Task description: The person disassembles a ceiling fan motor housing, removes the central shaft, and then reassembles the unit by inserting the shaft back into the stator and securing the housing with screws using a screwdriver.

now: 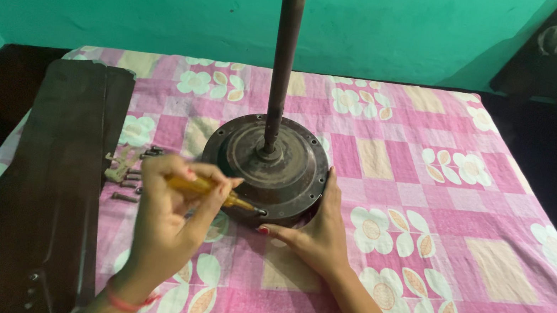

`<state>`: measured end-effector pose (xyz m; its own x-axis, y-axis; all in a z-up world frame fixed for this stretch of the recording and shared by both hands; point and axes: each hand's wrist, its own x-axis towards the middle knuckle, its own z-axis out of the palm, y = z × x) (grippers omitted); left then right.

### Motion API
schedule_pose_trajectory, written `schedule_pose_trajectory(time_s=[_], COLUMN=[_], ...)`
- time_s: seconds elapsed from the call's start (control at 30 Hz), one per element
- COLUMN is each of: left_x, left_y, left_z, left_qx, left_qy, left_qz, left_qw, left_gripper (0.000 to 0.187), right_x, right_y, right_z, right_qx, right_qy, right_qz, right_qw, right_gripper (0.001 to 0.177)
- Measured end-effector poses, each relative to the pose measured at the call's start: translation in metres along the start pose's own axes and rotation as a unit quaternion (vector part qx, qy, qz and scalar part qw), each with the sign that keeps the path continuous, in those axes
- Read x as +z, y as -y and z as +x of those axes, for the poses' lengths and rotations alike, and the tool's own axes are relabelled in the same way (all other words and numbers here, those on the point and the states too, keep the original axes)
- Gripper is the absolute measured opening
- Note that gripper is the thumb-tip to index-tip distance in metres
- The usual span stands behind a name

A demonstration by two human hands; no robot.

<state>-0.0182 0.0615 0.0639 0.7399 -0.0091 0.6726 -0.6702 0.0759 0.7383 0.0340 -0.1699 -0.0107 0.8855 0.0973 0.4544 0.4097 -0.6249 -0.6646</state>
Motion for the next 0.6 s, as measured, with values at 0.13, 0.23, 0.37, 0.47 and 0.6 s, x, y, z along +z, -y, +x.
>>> schedule_pose_trajectory(time_s=[0.13,0.23,0.37,0.47,0.6], left_x=[0.030,0.074,0.118,0.122,0.111], left_y=[0.009,0.014,0.012,0.008,0.006], left_z=[0.027,0.042,0.055,0.063,0.080], left_qx=[0.022,-0.006,-0.016,-0.058,-0.055], left_qy=[-0.036,-0.070,-0.017,0.022,0.020], left_qz=[-0.071,-0.105,-0.108,-0.044,0.028], left_qw=[0.997,0.992,0.994,0.997,0.998], left_gripper=[0.017,0.011,0.028,0.041,0.050], right_x=[0.004,0.005,0.008,0.007,0.000], right_y=[-0.009,-0.017,-0.025,-0.024,-0.012], right_z=[-0.002,-0.004,-0.007,-0.006,-0.003], right_qx=[0.012,-0.008,-0.022,-0.071,-0.043], right_qy=[0.002,-0.005,0.014,0.021,-0.009], right_qz=[0.003,0.017,0.100,0.064,0.039], right_qw=[1.000,1.000,0.995,0.995,0.998], right_gripper=[0.157,0.154,0.122,0.106,0.140])
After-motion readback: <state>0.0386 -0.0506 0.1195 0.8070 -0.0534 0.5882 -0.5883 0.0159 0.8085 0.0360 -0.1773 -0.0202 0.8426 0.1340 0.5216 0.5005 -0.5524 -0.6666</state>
